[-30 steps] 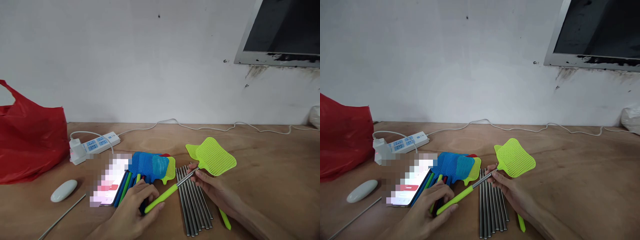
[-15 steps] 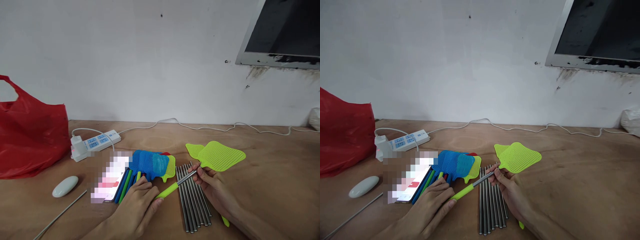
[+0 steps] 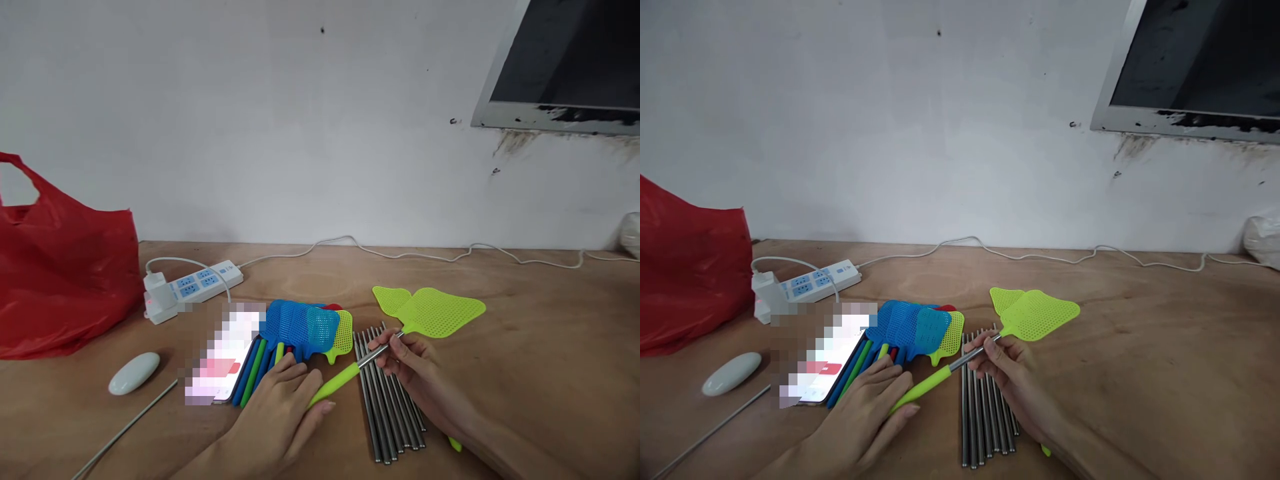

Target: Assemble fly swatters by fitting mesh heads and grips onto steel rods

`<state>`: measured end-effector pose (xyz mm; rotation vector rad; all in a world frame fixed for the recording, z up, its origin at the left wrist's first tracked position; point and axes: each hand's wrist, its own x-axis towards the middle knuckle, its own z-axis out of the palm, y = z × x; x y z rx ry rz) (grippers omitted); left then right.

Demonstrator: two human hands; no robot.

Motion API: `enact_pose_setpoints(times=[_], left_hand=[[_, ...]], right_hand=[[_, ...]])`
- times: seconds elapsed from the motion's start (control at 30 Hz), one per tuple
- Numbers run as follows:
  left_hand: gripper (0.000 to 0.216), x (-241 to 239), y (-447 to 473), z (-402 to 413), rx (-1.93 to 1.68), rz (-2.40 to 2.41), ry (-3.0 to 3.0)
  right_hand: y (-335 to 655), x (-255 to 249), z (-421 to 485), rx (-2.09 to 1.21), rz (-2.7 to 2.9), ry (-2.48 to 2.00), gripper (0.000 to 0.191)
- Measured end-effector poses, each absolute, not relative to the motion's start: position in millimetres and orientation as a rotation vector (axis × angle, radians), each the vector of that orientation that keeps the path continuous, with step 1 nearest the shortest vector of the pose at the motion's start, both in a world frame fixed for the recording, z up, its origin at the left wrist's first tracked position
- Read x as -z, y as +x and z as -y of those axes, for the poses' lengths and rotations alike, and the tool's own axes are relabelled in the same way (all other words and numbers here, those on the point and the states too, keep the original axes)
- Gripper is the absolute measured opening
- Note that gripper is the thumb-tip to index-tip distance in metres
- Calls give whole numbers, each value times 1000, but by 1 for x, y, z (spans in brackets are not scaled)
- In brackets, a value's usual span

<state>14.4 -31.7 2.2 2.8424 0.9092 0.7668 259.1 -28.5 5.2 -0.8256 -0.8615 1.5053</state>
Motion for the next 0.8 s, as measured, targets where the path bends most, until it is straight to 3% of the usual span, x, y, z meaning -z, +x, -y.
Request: enact_pose_setpoints(times=[0.3, 0.43, 0.57, 0.8], left_hand=[[36, -11, 17, 39, -668, -912, 2757], [41, -10, 8, 35, -745, -915, 2682], [33, -7, 3, 31, -782, -927, 2681], [15, -11, 7, 32, -775, -1014, 2636]], right_hand=[[257, -14, 32, -1538, 847, -726, 24], [280, -16, 17, -1401, 721, -749, 23], [305, -20, 1, -1172, 539, -750, 28], [282, -16, 14, -1338, 763, -915, 30]])
